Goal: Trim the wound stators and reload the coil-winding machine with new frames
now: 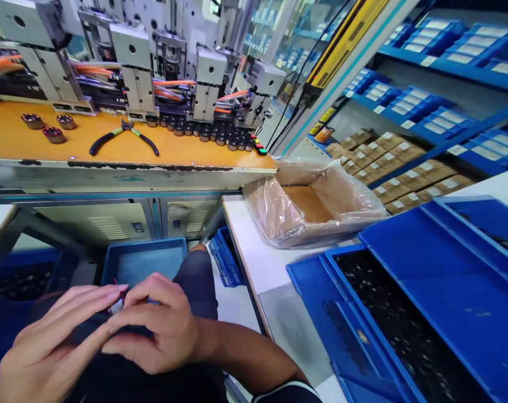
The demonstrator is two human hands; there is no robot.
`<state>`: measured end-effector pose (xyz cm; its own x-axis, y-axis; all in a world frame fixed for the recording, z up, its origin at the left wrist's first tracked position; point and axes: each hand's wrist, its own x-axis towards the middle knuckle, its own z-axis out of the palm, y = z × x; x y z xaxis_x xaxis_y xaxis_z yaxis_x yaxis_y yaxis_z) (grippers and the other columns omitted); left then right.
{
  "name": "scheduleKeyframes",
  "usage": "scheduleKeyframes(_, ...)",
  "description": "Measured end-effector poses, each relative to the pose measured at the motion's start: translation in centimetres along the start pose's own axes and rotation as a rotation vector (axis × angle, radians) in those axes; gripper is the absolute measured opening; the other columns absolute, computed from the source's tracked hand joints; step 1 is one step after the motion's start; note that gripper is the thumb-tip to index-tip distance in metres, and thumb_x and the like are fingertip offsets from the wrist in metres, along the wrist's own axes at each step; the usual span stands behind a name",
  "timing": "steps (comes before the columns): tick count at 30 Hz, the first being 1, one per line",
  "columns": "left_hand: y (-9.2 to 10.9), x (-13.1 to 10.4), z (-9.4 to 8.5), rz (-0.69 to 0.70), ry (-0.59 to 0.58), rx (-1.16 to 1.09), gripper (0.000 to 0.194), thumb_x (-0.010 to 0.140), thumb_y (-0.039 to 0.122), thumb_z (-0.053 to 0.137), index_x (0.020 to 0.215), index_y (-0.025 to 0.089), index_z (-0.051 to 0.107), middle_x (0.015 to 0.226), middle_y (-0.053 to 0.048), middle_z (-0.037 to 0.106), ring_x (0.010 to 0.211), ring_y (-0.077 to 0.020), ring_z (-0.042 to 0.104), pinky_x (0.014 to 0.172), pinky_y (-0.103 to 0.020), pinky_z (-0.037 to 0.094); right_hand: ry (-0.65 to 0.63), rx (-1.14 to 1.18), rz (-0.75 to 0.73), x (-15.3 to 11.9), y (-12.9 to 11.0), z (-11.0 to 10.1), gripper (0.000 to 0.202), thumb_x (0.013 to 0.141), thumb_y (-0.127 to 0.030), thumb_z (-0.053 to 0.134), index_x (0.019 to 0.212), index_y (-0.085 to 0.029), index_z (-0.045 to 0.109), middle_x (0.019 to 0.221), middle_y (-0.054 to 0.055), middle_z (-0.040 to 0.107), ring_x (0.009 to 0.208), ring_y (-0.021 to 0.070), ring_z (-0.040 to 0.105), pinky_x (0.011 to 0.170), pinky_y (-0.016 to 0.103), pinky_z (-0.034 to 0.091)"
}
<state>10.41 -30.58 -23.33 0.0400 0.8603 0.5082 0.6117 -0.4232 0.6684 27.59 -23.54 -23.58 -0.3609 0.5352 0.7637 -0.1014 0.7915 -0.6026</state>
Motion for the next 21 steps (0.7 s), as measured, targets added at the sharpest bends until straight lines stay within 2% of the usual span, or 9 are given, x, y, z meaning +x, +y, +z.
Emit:
scheduleKeyframes(3, 0.0, -0.2, -0.1, -0.092, 0.007, -0.033, 0.030, 0.083, 0.026, 0.072, 0.112, 0.030, 0.068, 0.109, 0.000, 0.076, 0.096, -0.0173, 0.073, 0.088, -0.025, 0.060, 0.040, 0.124, 0.170, 0.3, -0.7, 0.0, 0.012, 0.091, -0.024, 0.063, 0.082, -0.016, 0.067, 0.075, 0.003, 0.061, 0.067, 0.0109, 0.059, 0.064, 0.024, 0.051)
scheduleKeyframes(7, -0.2, -0.3, -0.2, -0.269, -0.027, -0.191, 0.022, 0.083, 0.028, 0.072, 0.105, 0.032, 0.071, 0.108, 0.002, 0.077, 0.086, -0.0154, 0.076, 0.074, -0.018, 0.062, 0.113, 0.234, 0.388, 0.0, -0.7, 0.4, 0.008, 0.083, -0.018, 0.069, 0.076, -0.016, 0.070, 0.074, 0.002, 0.062, 0.067, 0.0110, 0.059, 0.063, 0.023, 0.050)
scheduleKeyframes(11, -0.4, -0.1, -0.4, -0.247, 0.015, -0.153, 0.020, 0.084, 0.024, 0.070, 0.103, 0.029, 0.070, 0.109, 0.001, 0.075, 0.095, -0.0152, 0.074, 0.080, -0.018, 0.061, 0.149, 0.218, 0.491, -0.5, 0.3, -0.8, 0.010, 0.083, -0.014, 0.066, 0.074, -0.017, 0.066, 0.073, 0.001, 0.060, 0.067, 0.0119, 0.058, 0.062, 0.025, 0.049)
scheduleKeyframes(13, -0.6, 0.0, -0.8, -0.165, 0.027, -0.056, 0.022, 0.083, 0.021, 0.069, 0.105, 0.028, 0.068, 0.111, 0.000, 0.074, 0.099, -0.0144, 0.072, 0.088, -0.019, 0.058, 0.194, 0.004, 0.377, -0.1, 0.7, -2.1, 0.005, 0.085, -0.015, 0.064, 0.088, -0.018, 0.066, 0.081, 0.004, 0.060, 0.070, 0.0133, 0.058, 0.062, 0.026, 0.050)
scheduleKeyframes(14, -0.7, 0.0, -1.0, -0.117, 0.014, -0.004, 0.024, 0.083, 0.020, 0.069, 0.106, 0.027, 0.068, 0.113, -0.001, 0.072, 0.100, -0.0137, 0.071, 0.091, -0.019, 0.056, 0.175, -0.146, 0.227, 0.3, 0.8, -2.8, 0.011, 0.086, -0.015, 0.064, 0.096, -0.018, 0.066, 0.085, 0.005, 0.060, 0.071, 0.0138, 0.058, 0.062, 0.027, 0.051)
scheduleKeyframes(17, -1.0, 0.0, -1.5, 0.003, -0.042, 0.099, 0.029, 0.084, 0.019, 0.068, 0.112, 0.025, 0.066, 0.120, -0.003, 0.067, 0.102, -0.0124, 0.069, 0.096, -0.017, 0.051, -0.089, -0.535, -0.367, 2.3, 0.6, -4.2, 0.020, 0.085, -0.014, 0.063, 0.103, -0.020, 0.068, 0.088, 0.004, 0.063, 0.073, 0.0136, 0.057, 0.063, 0.026, 0.051)
scheduleKeyframes(18, -1.2, 0.0, -1.6, 0.033, -0.049, 0.111, 0.031, 0.084, 0.019, 0.068, 0.114, 0.024, 0.065, 0.121, -0.003, 0.066, 0.103, -0.0125, 0.068, 0.097, -0.017, 0.050, -0.194, -0.591, -0.506, 3.1, 0.6, -4.3, 0.018, 0.086, -0.014, 0.062, 0.102, -0.020, 0.069, 0.086, 0.003, 0.064, 0.070, 0.0131, 0.056, 0.061, 0.026, 0.050)
scheduleKeyframes(19, -1.3, 0.0, -1.7, 0.058, -0.053, 0.116, 0.032, 0.084, 0.018, 0.068, 0.115, 0.023, 0.064, 0.122, -0.004, 0.065, 0.104, -0.0130, 0.068, 0.098, -0.017, 0.050, -0.282, -0.617, -0.593, 3.8, 0.6, -4.1, 0.017, 0.086, -0.014, 0.062, 0.100, -0.018, 0.070, 0.084, 0.003, 0.065, 0.067, 0.0127, 0.054, 0.058, 0.025, 0.048)
scheduleKeyframes(21, -1.5, -0.1, -1.7, 0.103, -0.046, 0.117, 0.035, 0.083, 0.015, 0.068, 0.117, 0.023, 0.064, 0.121, -0.004, 0.066, 0.105, -0.0140, 0.068, 0.100, -0.019, 0.049, -0.391, -0.632, -0.622, 4.6, 0.7, -3.5, 0.011, 0.088, -0.016, 0.062, 0.093, -0.013, 0.071, 0.079, 0.003, 0.064, 0.062, 0.0126, 0.050, 0.053, 0.026, 0.043)
